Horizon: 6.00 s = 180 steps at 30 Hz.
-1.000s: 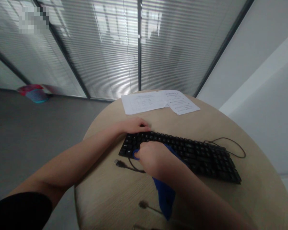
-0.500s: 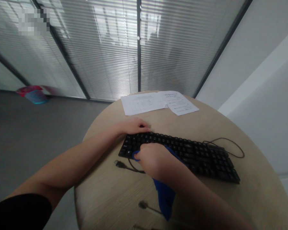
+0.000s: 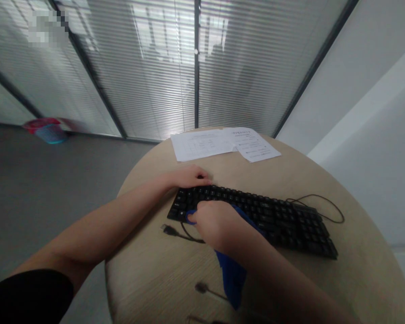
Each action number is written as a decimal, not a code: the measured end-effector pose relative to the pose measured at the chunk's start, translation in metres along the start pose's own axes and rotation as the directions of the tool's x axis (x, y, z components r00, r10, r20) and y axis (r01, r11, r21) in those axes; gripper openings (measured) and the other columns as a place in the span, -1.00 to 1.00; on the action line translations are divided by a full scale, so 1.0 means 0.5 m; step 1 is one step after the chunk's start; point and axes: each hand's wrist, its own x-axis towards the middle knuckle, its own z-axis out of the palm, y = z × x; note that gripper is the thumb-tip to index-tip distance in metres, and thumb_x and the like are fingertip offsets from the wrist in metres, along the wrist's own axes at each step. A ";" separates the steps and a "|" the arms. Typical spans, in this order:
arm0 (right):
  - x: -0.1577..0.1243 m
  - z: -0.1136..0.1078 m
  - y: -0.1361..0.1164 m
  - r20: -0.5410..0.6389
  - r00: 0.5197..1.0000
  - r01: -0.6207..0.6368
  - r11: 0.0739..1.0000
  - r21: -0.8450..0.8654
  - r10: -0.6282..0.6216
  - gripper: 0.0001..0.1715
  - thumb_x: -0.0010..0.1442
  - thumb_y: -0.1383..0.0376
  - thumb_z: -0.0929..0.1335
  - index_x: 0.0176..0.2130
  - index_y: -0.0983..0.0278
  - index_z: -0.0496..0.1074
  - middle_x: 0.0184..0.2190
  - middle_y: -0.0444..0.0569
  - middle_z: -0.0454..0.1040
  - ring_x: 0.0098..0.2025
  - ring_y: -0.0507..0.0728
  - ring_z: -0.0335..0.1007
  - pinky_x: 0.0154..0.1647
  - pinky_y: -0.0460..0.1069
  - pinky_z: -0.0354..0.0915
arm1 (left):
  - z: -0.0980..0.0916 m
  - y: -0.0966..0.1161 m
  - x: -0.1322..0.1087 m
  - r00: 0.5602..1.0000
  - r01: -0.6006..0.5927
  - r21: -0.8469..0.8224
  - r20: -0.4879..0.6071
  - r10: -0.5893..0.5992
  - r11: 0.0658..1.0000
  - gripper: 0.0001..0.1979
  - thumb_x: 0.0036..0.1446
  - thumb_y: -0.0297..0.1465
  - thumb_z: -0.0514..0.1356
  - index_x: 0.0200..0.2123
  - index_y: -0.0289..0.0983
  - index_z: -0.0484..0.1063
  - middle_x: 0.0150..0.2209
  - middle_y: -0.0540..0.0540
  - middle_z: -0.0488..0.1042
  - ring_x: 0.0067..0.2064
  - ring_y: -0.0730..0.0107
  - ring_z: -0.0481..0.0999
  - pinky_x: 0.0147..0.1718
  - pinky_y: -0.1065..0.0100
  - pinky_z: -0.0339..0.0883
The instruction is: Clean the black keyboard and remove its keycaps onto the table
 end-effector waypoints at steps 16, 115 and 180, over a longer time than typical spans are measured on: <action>0.001 -0.014 0.001 0.056 0.997 -0.059 0.998 0.008 0.059 -0.69 0.34 0.27 0.26 -0.10 0.19 0.59 -0.34 -0.02 0.52 -0.32 0.09 0.41 -0.37 -0.04 0.11 | 0.007 -0.011 0.003 1.000 -0.007 -0.030 -0.013 0.006 1.000 -0.53 0.23 -0.03 0.05 -0.47 -0.26 0.49 -0.53 0.01 0.42 -0.45 0.43 0.34 -0.43 0.37 0.09; -0.071 0.025 -0.079 0.021 0.933 -0.335 0.890 -0.310 0.359 -0.56 0.30 0.43 0.23 0.13 0.28 0.40 -0.28 0.10 0.56 -0.32 0.19 0.49 -0.42 0.00 0.28 | 0.036 0.020 0.011 0.995 -0.009 0.254 -0.095 0.034 0.967 -0.40 0.26 0.08 -0.11 -0.24 -0.20 0.54 -0.22 -0.20 0.59 -0.24 0.20 0.50 -0.26 0.25 0.28; -0.269 0.142 0.082 -0.573 0.756 -0.335 0.939 0.075 0.316 -0.68 0.27 0.36 0.34 -0.04 0.10 0.59 0.31 0.04 0.23 0.35 0.31 0.09 0.28 0.30 0.15 | 0.010 0.034 0.021 1.000 0.000 0.237 0.006 -0.002 0.971 -0.52 0.27 0.01 -0.05 -0.31 -0.21 0.47 -0.33 -0.12 0.54 -0.30 0.23 0.47 -0.30 0.27 0.21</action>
